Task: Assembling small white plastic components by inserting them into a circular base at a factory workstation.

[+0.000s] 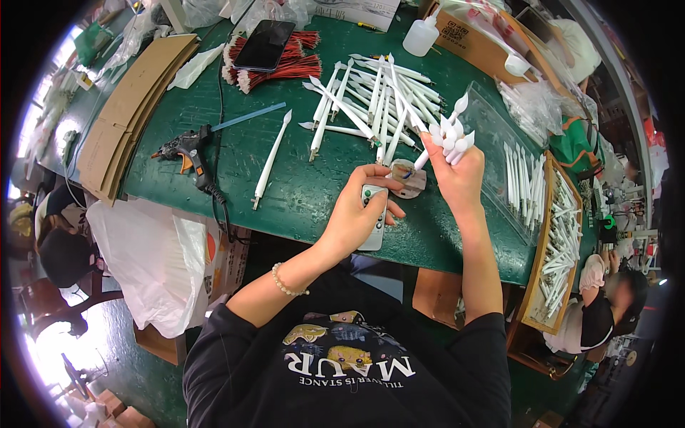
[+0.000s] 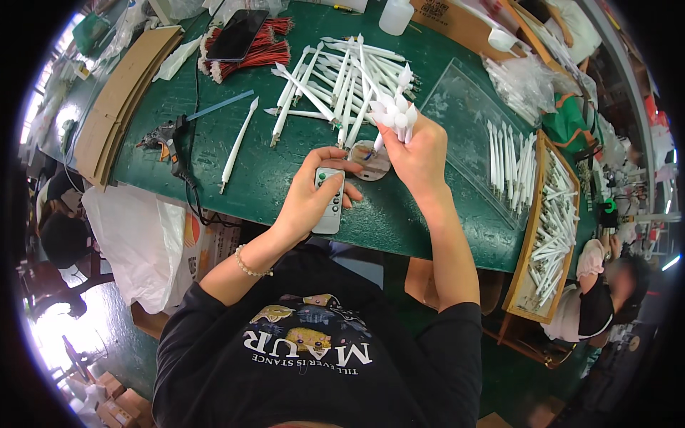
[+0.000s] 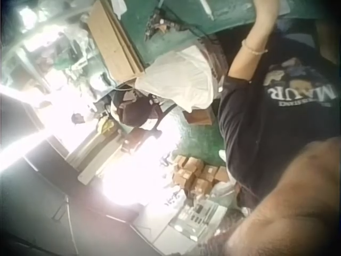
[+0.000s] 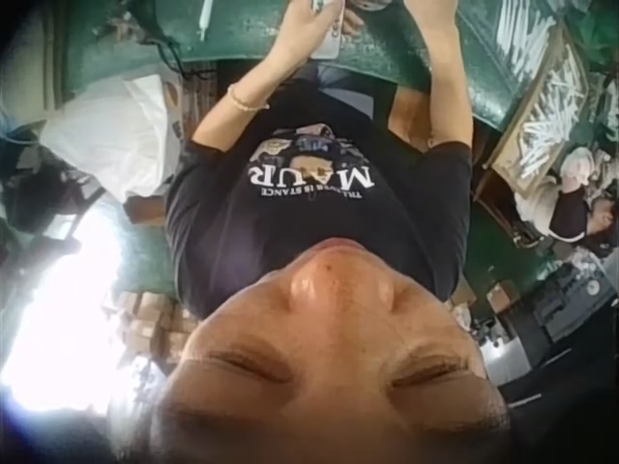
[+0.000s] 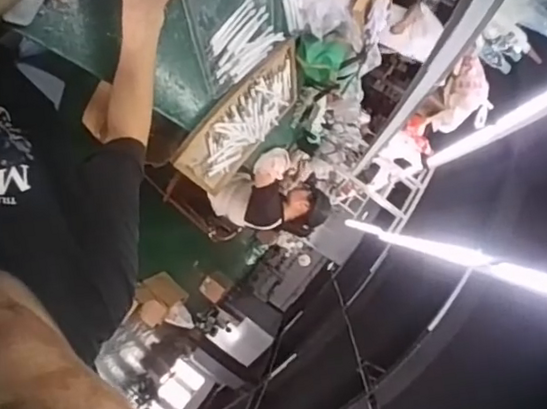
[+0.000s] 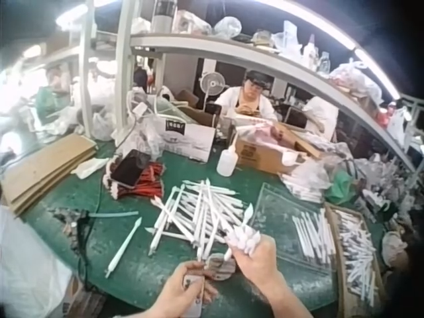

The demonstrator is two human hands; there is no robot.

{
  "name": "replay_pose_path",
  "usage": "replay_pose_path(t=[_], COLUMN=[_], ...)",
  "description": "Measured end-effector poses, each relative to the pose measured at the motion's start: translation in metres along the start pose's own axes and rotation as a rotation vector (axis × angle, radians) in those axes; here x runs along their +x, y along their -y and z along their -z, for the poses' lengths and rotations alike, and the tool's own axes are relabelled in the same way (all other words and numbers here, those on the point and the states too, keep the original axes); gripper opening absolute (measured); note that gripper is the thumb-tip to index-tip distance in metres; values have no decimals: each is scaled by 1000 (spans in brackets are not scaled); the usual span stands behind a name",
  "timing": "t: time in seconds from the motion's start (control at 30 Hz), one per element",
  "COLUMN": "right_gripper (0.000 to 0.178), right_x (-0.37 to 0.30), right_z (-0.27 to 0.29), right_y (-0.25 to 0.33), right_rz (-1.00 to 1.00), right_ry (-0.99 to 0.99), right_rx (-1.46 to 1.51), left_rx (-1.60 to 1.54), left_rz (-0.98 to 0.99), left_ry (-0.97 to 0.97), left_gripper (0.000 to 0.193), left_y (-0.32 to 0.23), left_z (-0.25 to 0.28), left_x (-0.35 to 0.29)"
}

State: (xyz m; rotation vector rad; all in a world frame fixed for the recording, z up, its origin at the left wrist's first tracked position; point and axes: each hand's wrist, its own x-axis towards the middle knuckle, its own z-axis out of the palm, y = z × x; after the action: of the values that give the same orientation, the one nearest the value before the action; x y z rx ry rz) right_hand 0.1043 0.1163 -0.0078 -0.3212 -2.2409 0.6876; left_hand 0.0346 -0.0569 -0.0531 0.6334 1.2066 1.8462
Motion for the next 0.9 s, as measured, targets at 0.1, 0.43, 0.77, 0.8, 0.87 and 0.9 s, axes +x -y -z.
replay_pose_path(t=[0.1, 0.43, 0.77, 0.8, 0.87, 0.9], right_gripper=[18, 14, 13, 13, 13, 13], right_x=[-2, -2, -3, -3, -3, -3], right_z=[1, 2, 2, 2, 1, 0], right_y=[0, 0, -1, -1, 0, 0], right_rz=[-4, -9, -18, -18, -33, -33], right_ry=[-7, 15, 23, 23, 18, 18], right_rx=[5, 41, 80, 80, 99, 98], left_rx=[0, 6, -16, -24, -18, -11], left_rz=[5, 9, 46, 60, 56, 52], left_ry=[2, -4, 7, 16, 17, 18], left_gripper=[34, 35, 34, 33, 33, 32], left_y=[3, 1, 0, 0, 1, 1], left_z=[0, -1, -1, -1, -1, -1], left_x=[1, 0, 1, 2, 2, 2])
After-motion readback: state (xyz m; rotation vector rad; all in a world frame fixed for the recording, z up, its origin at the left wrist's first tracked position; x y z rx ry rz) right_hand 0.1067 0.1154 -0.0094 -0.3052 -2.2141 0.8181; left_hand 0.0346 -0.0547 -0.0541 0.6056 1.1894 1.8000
